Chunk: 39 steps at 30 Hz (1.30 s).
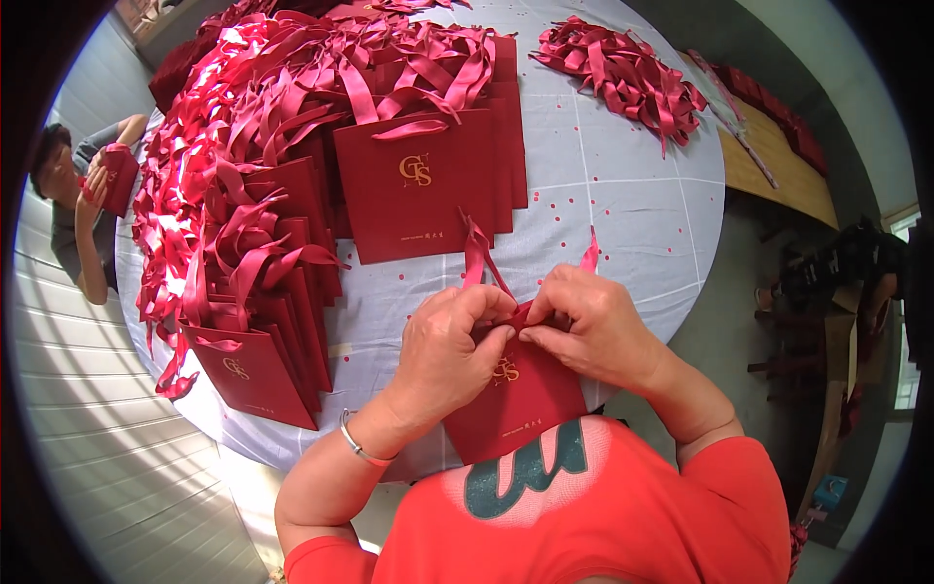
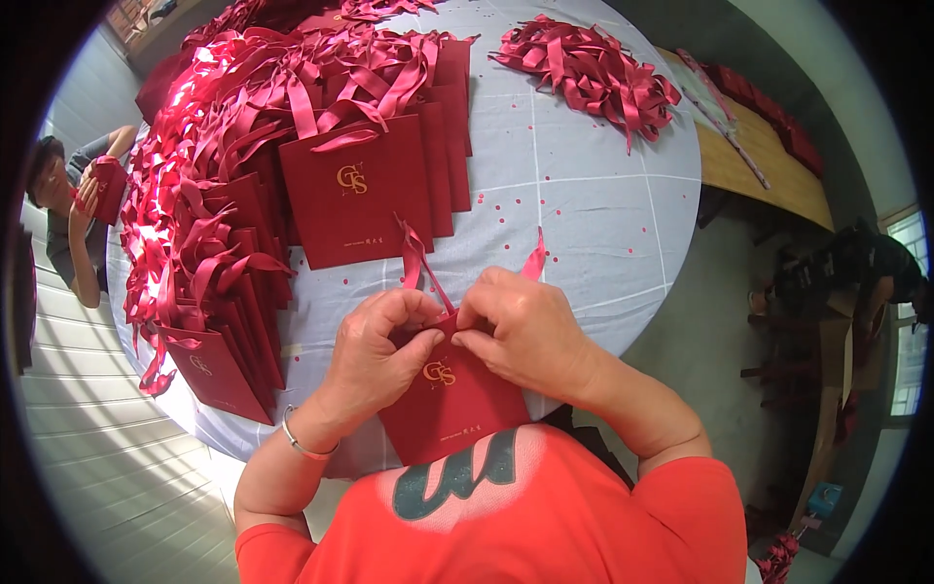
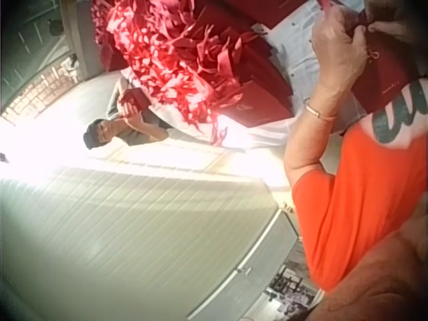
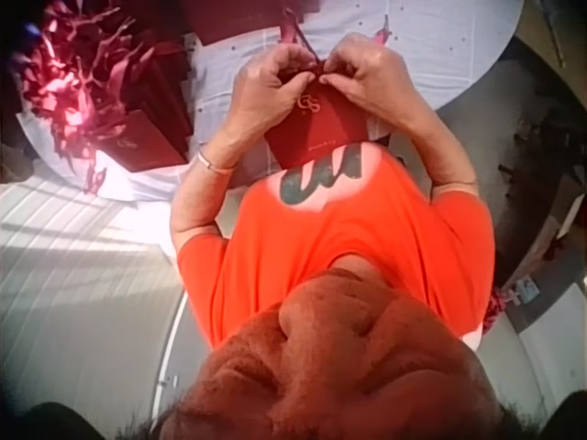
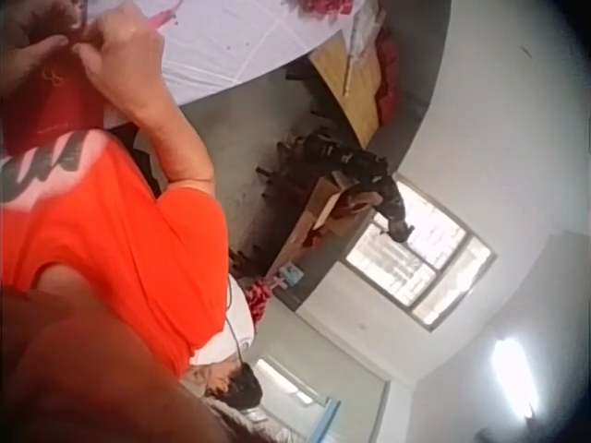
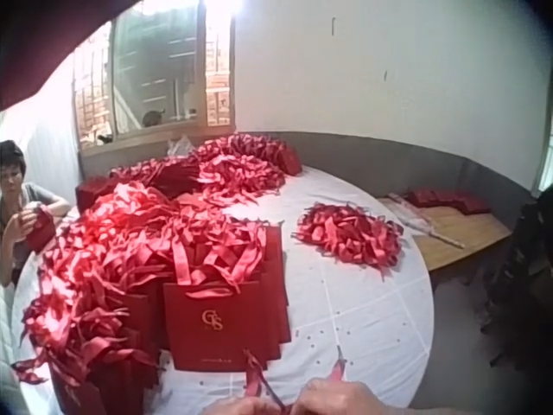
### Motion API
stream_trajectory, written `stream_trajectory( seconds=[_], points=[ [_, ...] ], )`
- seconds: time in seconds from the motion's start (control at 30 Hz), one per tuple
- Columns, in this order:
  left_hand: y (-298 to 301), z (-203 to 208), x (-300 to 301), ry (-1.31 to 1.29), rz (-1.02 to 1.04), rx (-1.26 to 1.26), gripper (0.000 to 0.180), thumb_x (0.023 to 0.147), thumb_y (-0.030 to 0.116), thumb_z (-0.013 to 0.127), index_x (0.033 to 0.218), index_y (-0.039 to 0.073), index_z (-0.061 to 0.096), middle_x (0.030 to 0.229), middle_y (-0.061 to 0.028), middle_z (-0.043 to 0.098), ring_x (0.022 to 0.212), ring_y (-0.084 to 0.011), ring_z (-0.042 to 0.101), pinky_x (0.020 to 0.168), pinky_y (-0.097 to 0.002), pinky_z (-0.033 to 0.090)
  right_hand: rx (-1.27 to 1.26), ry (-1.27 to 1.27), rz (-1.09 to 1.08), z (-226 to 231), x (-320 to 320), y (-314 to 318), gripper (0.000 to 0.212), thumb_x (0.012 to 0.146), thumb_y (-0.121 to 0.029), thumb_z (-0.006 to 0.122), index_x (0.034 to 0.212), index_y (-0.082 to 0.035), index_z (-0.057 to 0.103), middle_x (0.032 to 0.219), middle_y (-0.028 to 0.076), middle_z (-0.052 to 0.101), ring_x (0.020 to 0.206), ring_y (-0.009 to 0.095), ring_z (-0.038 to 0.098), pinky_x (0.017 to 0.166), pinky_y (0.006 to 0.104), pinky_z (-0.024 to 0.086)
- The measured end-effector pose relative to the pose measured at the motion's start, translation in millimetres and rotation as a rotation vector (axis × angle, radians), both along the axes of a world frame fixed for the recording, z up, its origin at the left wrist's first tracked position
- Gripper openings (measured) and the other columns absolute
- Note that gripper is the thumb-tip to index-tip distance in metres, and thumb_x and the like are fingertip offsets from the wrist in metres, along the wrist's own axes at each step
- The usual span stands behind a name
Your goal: The person attaches ribbon handles to paper gift bags by threading ribbons through the holes in each bag and securing them by hand.
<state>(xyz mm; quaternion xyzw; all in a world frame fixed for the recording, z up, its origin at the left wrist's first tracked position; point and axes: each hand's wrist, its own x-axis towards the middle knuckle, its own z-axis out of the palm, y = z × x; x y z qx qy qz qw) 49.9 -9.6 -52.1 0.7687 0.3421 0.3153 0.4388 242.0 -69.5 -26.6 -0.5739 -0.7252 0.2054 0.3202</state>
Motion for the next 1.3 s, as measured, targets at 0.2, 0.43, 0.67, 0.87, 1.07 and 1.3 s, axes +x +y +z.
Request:
stream_trajectory(
  seconds=[0.2,0.43,0.67,0.87,1.07,1.3],
  points=[
    [-3.2,12.0,-2.2,0.011,-0.030,0.227,0.024,0.075,-0.003,0.076,0.096,0.003,0.066,0.083,-0.0075,0.065,0.075,-0.0216,0.064,0.068,-0.0327,0.053,-0.151,0.059,0.055,17.1,12.2,12.1,0.023,0.074,-0.011,0.079,0.087,-0.003,0.062,0.078,0.011,0.061,0.072,0.026,0.064,0.062,0.0363,0.051],
    [-5.1,12.3,-2.8,-0.046,-0.029,0.411,0.025,0.071,-0.002,0.077,0.092,0.006,0.066,0.079,-0.0043,0.065,0.071,-0.0231,0.060,0.069,-0.0354,0.046,-0.411,-0.104,0.261,44.2,17.1,34.8,0.025,0.074,-0.019,0.080,0.085,-0.002,0.064,0.080,0.011,0.063,0.072,0.028,0.063,0.065,0.0396,0.050],
    [-8.9,17.1,-2.4,-0.049,-0.029,0.456,0.028,0.070,-0.002,0.078,0.094,0.007,0.066,0.080,-0.0030,0.066,0.071,-0.0221,0.060,0.068,-0.0343,0.045,-0.748,0.054,0.515,29.1,31.3,68.7,0.031,0.090,-0.028,0.071,0.087,0.003,0.069,0.073,0.007,0.062,0.068,0.014,0.057,0.060,0.0321,0.045],
    [-14.3,20.2,-1.7,-0.011,-0.030,0.603,0.030,0.071,0.000,0.078,0.097,0.009,0.066,0.085,-0.0017,0.069,0.075,-0.0204,0.064,0.068,-0.0334,0.044,-0.973,-0.248,0.630,44.6,16.3,96.6,0.035,0.095,-0.030,0.064,0.084,0.002,0.069,0.062,0.001,0.054,0.059,0.010,0.046,0.056,0.0310,0.040],
    [-19.8,16.4,0.4,-0.033,-0.051,0.611,0.027,0.077,0.005,0.074,0.102,0.009,0.065,0.083,-0.0043,0.067,0.075,-0.0212,0.064,0.068,-0.0351,0.042,-1.336,0.038,0.537,16.4,24.4,103.3,0.026,0.087,-0.026,0.075,0.070,-0.007,0.068,0.058,-0.008,0.047,0.055,0.006,0.039,0.050,0.0274,0.030],
    [-20.6,9.3,-1.0,0.169,-0.078,0.355,0.018,0.082,0.006,0.073,0.097,0.006,0.063,0.080,-0.0100,0.070,0.072,-0.0276,0.067,0.066,-0.0368,0.047,-1.245,0.073,0.288,9.5,15.1,82.4,0.023,0.084,-0.024,0.076,0.074,-0.006,0.068,0.061,-0.005,0.052,0.055,0.006,0.043,0.049,0.0274,0.033]
  ],
)
